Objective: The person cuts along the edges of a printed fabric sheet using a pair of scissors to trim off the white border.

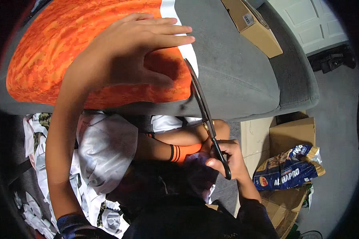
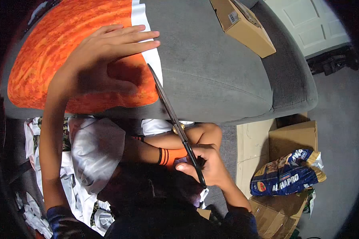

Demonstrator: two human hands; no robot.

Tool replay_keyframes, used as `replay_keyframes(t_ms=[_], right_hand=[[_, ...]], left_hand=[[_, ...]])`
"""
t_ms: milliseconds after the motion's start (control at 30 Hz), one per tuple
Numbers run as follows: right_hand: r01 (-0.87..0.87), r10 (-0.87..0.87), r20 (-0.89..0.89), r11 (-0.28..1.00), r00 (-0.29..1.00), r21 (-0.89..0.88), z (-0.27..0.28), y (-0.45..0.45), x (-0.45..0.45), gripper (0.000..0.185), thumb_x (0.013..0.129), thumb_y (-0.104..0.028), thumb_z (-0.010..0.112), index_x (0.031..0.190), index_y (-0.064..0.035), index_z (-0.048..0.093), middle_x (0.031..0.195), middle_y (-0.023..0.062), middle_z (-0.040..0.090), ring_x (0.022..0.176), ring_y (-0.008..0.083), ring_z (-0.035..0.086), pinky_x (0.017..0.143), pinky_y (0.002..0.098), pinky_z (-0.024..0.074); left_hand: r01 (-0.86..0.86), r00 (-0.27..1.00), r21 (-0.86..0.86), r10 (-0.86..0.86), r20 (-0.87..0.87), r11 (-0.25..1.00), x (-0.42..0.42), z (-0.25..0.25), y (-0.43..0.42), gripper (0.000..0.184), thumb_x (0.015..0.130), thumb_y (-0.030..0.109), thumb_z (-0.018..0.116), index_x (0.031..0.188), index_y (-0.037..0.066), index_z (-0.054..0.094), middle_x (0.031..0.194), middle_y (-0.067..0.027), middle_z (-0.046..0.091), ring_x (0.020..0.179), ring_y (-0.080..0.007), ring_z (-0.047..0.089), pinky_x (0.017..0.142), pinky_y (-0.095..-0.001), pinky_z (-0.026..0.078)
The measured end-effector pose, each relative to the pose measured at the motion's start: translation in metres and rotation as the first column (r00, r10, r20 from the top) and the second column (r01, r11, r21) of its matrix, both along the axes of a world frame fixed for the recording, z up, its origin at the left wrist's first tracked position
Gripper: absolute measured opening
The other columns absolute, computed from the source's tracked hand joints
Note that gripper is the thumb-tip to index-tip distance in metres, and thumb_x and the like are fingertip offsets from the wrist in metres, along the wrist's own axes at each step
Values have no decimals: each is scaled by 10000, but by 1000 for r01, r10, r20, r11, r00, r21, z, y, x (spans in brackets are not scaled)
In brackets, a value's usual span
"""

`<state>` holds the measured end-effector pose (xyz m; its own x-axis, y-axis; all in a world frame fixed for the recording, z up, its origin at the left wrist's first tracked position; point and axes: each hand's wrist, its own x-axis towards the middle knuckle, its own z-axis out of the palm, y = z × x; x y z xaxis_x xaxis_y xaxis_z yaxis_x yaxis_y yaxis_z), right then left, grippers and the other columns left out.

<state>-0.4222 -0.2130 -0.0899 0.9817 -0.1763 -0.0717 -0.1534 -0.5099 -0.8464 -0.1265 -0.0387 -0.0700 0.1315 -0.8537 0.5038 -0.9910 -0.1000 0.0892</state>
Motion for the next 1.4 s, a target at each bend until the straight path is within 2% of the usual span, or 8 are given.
replay_keyframes(t_ms=[1033, 1167, 1400], right_hand=[[27, -27, -57, 1000, 998, -14, 5, 1, -6, 383, 727, -257, 764, 579, -61, 470, 505, 9, 406, 460, 139, 301, 472, 265, 248], [-66, 65, -17, 997, 998, -28, 3, -6, -8, 292, 757, -167, 804, 606, -35, 591, 472, 3, 456, 419, 126, 351, 436, 269, 266], [-23, 23, -12, 999, 1000, -31, 2, -6, -11, 308, 742, -170, 800, 599, -38, 562, 477, 2, 434, 426, 131, 330, 443, 264, 257]], left_hand=[[40, 998, -31, -42, -44, 999, -4, 3, 2, 860, 553, 182, 837, 1359, 198, 537, 1432, 52, 501, 1310, -219, 469, 1109, -395, 321], [50, 998, -45, -52, -34, 998, -3, 2, 2, 858, 554, 180, 833, 1360, 198, 538, 1427, 43, 508, 1311, -228, 469, 1107, -396, 320], [48, 998, -23, -49, -42, 999, -7, 6, 2, 865, 552, 181, 826, 1366, 190, 534, 1430, 28, 506, 1323, -227, 457, 1107, -393, 315]])
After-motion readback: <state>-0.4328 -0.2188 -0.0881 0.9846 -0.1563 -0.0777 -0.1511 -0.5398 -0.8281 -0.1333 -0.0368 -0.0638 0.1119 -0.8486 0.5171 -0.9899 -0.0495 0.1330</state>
